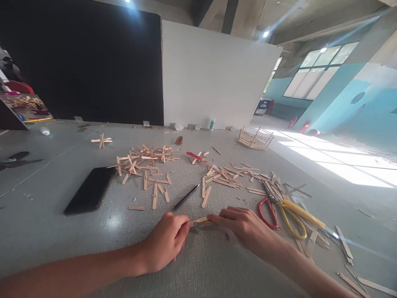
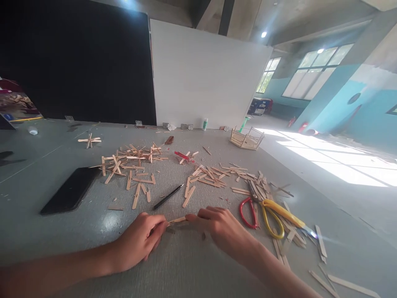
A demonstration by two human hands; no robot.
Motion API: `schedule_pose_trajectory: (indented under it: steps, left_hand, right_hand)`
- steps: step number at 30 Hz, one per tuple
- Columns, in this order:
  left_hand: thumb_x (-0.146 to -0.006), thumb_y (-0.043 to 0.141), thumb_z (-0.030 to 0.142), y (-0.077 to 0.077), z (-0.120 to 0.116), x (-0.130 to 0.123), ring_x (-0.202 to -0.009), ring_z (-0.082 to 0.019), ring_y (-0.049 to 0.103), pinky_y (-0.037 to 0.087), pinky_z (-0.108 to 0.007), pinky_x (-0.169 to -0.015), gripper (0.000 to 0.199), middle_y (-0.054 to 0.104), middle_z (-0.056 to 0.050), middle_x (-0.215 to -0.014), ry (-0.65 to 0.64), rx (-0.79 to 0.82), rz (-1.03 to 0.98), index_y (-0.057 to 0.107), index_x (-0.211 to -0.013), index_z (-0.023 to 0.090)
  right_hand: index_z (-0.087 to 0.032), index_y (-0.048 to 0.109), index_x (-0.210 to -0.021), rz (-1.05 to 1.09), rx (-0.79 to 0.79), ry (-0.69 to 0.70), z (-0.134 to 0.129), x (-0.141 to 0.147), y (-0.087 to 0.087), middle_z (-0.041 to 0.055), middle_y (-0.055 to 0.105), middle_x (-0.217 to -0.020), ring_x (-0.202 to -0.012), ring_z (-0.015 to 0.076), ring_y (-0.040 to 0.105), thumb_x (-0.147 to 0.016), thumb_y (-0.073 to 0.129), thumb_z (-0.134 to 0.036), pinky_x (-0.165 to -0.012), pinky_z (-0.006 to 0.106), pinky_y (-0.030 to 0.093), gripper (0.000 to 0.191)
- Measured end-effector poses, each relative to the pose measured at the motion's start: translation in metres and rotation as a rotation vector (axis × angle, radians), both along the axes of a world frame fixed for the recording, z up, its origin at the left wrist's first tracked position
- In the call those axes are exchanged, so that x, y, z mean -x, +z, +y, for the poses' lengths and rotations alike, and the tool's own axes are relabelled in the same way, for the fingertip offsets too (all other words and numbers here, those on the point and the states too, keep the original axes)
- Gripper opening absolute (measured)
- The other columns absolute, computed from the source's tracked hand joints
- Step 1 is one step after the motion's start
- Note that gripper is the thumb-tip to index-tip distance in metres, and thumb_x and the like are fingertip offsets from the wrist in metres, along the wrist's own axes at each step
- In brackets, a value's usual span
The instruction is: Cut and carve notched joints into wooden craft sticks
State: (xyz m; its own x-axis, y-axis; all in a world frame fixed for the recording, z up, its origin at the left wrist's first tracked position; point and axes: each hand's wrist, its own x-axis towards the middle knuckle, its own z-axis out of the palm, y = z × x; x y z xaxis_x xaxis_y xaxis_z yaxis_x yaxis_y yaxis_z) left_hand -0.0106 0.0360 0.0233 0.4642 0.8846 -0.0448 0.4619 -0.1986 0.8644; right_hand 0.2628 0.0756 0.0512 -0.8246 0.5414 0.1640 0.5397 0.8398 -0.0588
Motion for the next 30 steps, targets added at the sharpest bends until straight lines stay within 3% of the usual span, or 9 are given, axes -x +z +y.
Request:
schedule_pose_trajectory:
  steps: [3, 7, 9, 11, 16, 19, 22, 27, 30]
  left_hand:
    - [-0.106, 0.034, 0.036, 0.002, 0.0, -0.001, -0.035, -0.008, 0.045, 0.029, -0.016, -0.038, 0.04, 0.039, 0.009, -0.045, 0.0, -0.017, 0.007, 0.037, -0.068, 0.023]
    - [-0.106, 0.033, 0.034, 0.001, 0.001, -0.001, -0.035, -0.007, 0.042, 0.031, -0.017, -0.04, 0.04, 0.042, 0.008, -0.047, -0.013, -0.035, 0.01, 0.039, -0.068, 0.022]
    - [-0.107, 0.032, 0.034, 0.0, 0.002, 0.0, -0.036, -0.007, 0.044, 0.033, -0.017, -0.041, 0.041, 0.043, 0.007, -0.047, -0.016, -0.037, 0.012, 0.039, -0.068, 0.022]
    - [-0.107, 0.031, 0.035, 0.0, 0.001, 0.0, -0.037, -0.008, 0.044, 0.033, -0.017, -0.042, 0.042, 0.043, 0.007, -0.047, -0.016, -0.037, 0.015, 0.039, -0.069, 0.022]
    - [-0.106, 0.034, 0.032, 0.005, -0.001, 0.0, -0.036, -0.008, 0.038, 0.028, -0.017, -0.04, 0.038, 0.038, 0.009, -0.045, -0.028, -0.046, 0.037, 0.035, -0.069, 0.023]
    - [-0.105, 0.032, 0.03, 0.005, -0.001, -0.001, -0.035, -0.008, 0.04, 0.029, -0.017, -0.039, 0.037, 0.037, 0.009, -0.046, -0.026, -0.031, 0.043, 0.035, -0.069, 0.024]
    - [-0.106, 0.033, 0.034, 0.002, 0.001, -0.001, -0.038, -0.009, 0.039, 0.027, -0.018, -0.04, 0.038, 0.036, 0.009, -0.047, -0.018, -0.048, 0.043, 0.037, -0.069, 0.023]
    - [-0.107, 0.03, 0.037, 0.0, 0.002, 0.0, -0.042, -0.009, 0.037, 0.03, -0.021, -0.046, 0.042, 0.041, 0.007, -0.049, -0.033, -0.072, 0.033, 0.039, -0.069, 0.022]
    - [-0.108, 0.029, 0.037, 0.001, 0.001, 0.0, -0.041, -0.009, 0.039, 0.032, -0.021, -0.047, 0.042, 0.041, 0.007, -0.049, -0.029, -0.066, 0.04, 0.039, -0.07, 0.022]
  right_hand:
    - [-0.02, 0.058, -0.138, -0.083, -0.104, -0.036, -0.021, 0.008, 0.007, -0.001, 0.064, -0.08, -0.064, 0.0148, 0.057, -0.092, 0.044, 0.004, -0.057, 0.029, 0.039, 0.054]
    - [-0.007, 0.056, -0.139, -0.17, -0.487, -0.057, -0.058, 0.022, 0.008, 0.0056, 0.068, -0.087, -0.069, 0.0192, 0.061, -0.087, 0.047, 0.0, -0.057, 0.033, 0.043, 0.053]
    - [-0.003, 0.056, -0.138, -0.171, -0.6, -0.065, -0.064, 0.025, 0.006, 0.0076, 0.068, -0.086, -0.069, 0.0202, 0.06, -0.088, 0.046, -0.002, -0.057, 0.035, 0.043, 0.05]
    - [-0.006, 0.058, -0.136, -0.15, -0.54, -0.065, -0.055, 0.023, 0.005, 0.0064, 0.067, -0.086, -0.07, 0.0201, 0.06, -0.089, 0.047, -0.001, -0.06, 0.035, 0.045, 0.049]
    - [-0.023, 0.063, -0.133, 0.026, 0.035, 0.035, 0.0, 0.003, 0.002, -0.0002, 0.064, -0.08, -0.068, 0.0133, 0.06, -0.099, 0.043, -0.002, -0.06, 0.027, 0.041, 0.045]
    - [-0.024, 0.063, -0.134, 0.057, 0.127, 0.001, 0.008, -0.001, -0.001, -0.0002, 0.065, -0.081, -0.066, 0.0117, 0.061, -0.099, 0.04, -0.001, -0.058, 0.026, 0.038, 0.048]
    - [-0.022, 0.06, -0.137, -0.03, -0.03, -0.073, -0.014, 0.007, 0.001, -0.0012, 0.065, -0.081, -0.063, 0.0129, 0.061, -0.09, 0.04, 0.007, -0.056, 0.028, 0.039, 0.058]
    - [-0.003, 0.058, -0.136, -0.183, -0.6, -0.047, -0.063, 0.027, 0.007, 0.0077, 0.068, -0.086, -0.071, 0.021, 0.063, -0.088, 0.045, 0.0, -0.059, 0.036, 0.044, 0.049]
    - [-0.002, 0.057, -0.136, -0.176, -0.633, -0.051, -0.057, 0.025, 0.006, 0.0077, 0.066, -0.085, -0.071, 0.0213, 0.06, -0.093, 0.045, -0.003, -0.062, 0.037, 0.043, 0.045]
